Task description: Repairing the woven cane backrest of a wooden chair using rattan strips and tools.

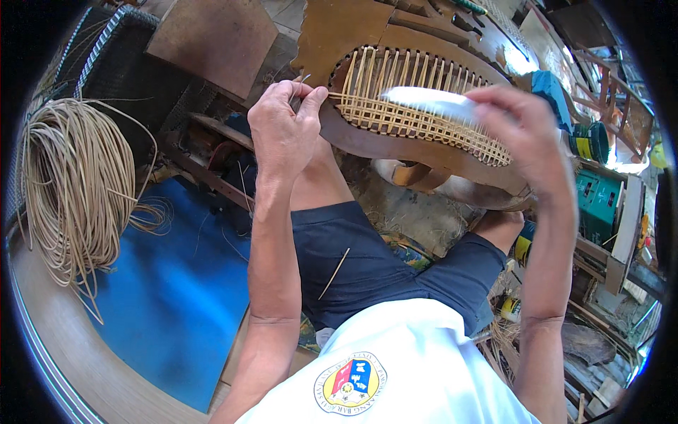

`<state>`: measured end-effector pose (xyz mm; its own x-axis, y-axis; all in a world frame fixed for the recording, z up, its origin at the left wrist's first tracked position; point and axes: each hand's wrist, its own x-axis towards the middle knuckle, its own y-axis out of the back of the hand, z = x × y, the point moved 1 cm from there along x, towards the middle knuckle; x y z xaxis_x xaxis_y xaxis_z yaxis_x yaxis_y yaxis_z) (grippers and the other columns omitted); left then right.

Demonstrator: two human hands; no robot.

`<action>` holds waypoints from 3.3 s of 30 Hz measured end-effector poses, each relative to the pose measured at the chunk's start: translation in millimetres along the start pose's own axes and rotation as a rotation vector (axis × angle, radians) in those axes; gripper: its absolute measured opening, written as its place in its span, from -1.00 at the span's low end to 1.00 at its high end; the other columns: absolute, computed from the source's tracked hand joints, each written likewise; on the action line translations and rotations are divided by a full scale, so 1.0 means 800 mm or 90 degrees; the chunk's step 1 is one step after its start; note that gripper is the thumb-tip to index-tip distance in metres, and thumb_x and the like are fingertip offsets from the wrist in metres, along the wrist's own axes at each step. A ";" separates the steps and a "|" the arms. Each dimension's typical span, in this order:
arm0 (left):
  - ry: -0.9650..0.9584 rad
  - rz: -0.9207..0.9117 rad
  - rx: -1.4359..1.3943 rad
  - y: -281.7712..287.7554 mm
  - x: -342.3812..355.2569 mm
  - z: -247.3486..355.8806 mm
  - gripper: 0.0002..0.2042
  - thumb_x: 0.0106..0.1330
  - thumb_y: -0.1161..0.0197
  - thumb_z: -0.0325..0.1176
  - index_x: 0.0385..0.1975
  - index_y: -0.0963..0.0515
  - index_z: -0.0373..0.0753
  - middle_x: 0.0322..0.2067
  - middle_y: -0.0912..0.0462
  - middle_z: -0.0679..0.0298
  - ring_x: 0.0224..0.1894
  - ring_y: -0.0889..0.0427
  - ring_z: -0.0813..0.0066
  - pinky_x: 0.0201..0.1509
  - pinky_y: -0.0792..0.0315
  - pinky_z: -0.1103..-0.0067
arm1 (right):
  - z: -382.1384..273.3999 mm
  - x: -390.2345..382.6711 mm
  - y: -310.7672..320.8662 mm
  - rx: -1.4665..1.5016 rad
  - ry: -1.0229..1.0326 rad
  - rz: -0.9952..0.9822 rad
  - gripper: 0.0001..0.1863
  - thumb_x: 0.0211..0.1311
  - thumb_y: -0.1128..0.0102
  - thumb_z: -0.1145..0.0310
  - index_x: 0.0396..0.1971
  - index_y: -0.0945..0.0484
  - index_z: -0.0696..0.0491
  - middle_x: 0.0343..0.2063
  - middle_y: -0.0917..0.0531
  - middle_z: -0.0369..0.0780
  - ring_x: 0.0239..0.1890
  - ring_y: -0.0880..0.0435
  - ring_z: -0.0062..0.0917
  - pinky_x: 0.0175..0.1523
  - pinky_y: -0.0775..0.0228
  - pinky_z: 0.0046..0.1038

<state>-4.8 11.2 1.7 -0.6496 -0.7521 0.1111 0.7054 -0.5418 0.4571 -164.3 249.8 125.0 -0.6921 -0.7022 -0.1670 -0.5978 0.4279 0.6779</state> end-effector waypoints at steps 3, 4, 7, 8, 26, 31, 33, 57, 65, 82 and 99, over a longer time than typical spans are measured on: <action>-0.015 0.011 -0.002 -0.001 0.000 -0.003 -0.81 0.30 -0.47 -0.38 -0.32 -0.70 -0.41 -0.22 -0.76 -0.04 -0.22 -0.76 0.13 -0.07 -0.58 0.37 | 0.008 0.004 0.008 0.080 0.014 0.172 -0.75 0.43 -0.22 0.35 -0.02 -0.75 0.07 -0.35 -0.72 -0.35 -0.37 -0.54 -0.74 -0.19 -0.43 -0.58; -0.010 0.005 -0.007 -0.002 -0.001 -0.004 -0.81 0.29 -0.47 -0.38 -0.33 -0.70 -0.41 -0.21 -0.76 -0.05 -0.21 -0.76 0.11 -0.06 -0.58 0.37 | 0.010 -0.001 -0.006 0.020 0.022 0.062 -0.76 0.43 -0.23 0.35 -0.02 -0.75 0.08 -0.36 -0.72 -0.36 -0.37 -0.54 -0.76 -0.19 -0.43 -0.61; -0.054 0.021 0.031 0.000 0.003 -0.008 -0.79 0.35 -0.47 -0.31 -0.33 -0.72 -0.36 -0.41 -0.75 0.19 -0.40 -0.62 0.53 -0.26 -0.51 0.56 | -0.002 -0.005 -0.005 -0.079 -0.007 -0.057 -0.76 0.43 -0.22 0.40 -0.03 -0.76 0.08 -0.39 -0.70 -0.37 -0.37 -0.53 -0.77 -0.18 -0.42 -0.66; -0.054 0.022 0.033 -0.001 0.003 -0.011 -0.79 0.35 -0.47 -0.31 -0.33 -0.72 -0.36 -0.41 -0.75 0.19 -0.40 -0.62 0.53 -0.26 -0.51 0.56 | -0.003 -0.001 0.009 -0.017 0.008 0.048 -0.76 0.42 -0.22 0.40 -0.02 -0.76 0.06 -0.41 -0.68 -0.38 -0.38 -0.53 -0.75 -0.18 -0.42 -0.64; 0.016 -0.020 0.005 0.002 -0.001 -0.004 -0.81 0.34 -0.47 -0.33 -0.31 -0.72 -0.35 -0.39 -0.75 0.19 -0.34 -0.63 0.56 -0.20 -0.52 0.56 | -0.011 0.008 -0.010 0.079 0.023 0.184 -0.77 0.44 -0.23 0.37 -0.04 -0.75 0.08 -0.44 -0.66 -0.36 -0.37 -0.56 -0.70 -0.20 -0.44 -0.54; -0.021 -0.012 -0.015 0.003 0.003 -0.010 -0.83 0.33 -0.47 -0.35 -0.30 -0.73 -0.35 -0.37 -0.76 0.24 -0.35 -0.63 0.54 -0.21 -0.52 0.55 | -0.009 0.004 -0.034 -0.039 0.064 -0.036 -0.77 0.47 -0.21 0.34 -0.04 -0.74 0.11 -0.43 -0.66 -0.38 -0.35 -0.57 -0.75 -0.18 -0.46 -0.60; 0.014 -0.031 -0.011 0.007 0.002 -0.003 -0.83 0.33 -0.47 -0.35 -0.30 -0.73 -0.35 -0.31 -0.78 0.21 -0.31 -0.66 0.51 -0.17 -0.53 0.54 | -0.014 0.006 -0.020 0.070 0.019 0.136 -0.79 0.47 -0.21 0.35 -0.08 -0.76 0.07 -0.40 -0.70 -0.35 -0.33 -0.59 -0.72 -0.19 -0.45 -0.51; -0.058 -0.016 -0.030 0.004 0.013 -0.036 -0.78 0.31 -0.52 -0.34 -0.36 -0.71 -0.40 -0.33 -0.76 0.27 -0.31 -0.61 0.66 -0.11 -0.52 0.62 | 0.091 -0.038 0.067 0.035 0.057 0.268 -0.76 0.47 -0.21 0.31 -0.03 -0.76 0.05 -0.35 -0.74 -0.29 -0.36 -0.62 -0.65 -0.20 -0.51 -0.53; 0.052 -0.052 -0.048 -0.007 0.007 -0.010 -0.79 0.30 -0.53 -0.32 -0.35 -0.71 -0.36 -0.38 -0.70 0.35 -0.31 -0.57 0.64 -0.07 -0.50 0.62 | 0.127 -0.067 0.103 -0.132 0.028 0.205 -0.74 0.48 -0.23 0.35 0.05 -0.72 0.07 -0.28 -0.75 -0.32 -0.32 -0.63 -0.68 -0.16 -0.53 -0.56; 0.030 -0.064 -0.051 0.009 0.025 -0.052 -0.78 0.33 -0.52 -0.31 -0.31 -0.74 -0.38 -0.23 -0.76 0.15 -0.04 -0.65 0.42 0.18 -0.44 0.46 | 0.158 -0.103 0.154 -0.158 -0.093 0.083 -0.76 0.46 -0.25 0.37 0.01 -0.74 0.10 -0.31 -0.72 -0.35 -0.33 -0.58 -0.70 -0.14 -0.49 -0.55; 0.054 -0.087 -0.086 0.010 0.026 -0.051 -0.80 0.33 -0.52 -0.33 -0.34 -0.72 -0.35 -0.28 -0.75 0.20 -0.01 -0.64 0.45 0.20 -0.42 0.47 | 0.189 -0.101 0.180 -0.262 0.001 0.266 -0.74 0.49 -0.22 0.28 0.01 -0.76 0.03 -0.38 -0.72 -0.33 -0.36 -0.60 -0.67 -0.16 -0.49 -0.52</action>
<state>-1.3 -24.4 -28.3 -0.7194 -0.6943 -0.0209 0.6482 -0.6818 0.3391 -255.6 454.4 127.9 -0.8345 -0.5223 0.1756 -0.0674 0.4131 0.9082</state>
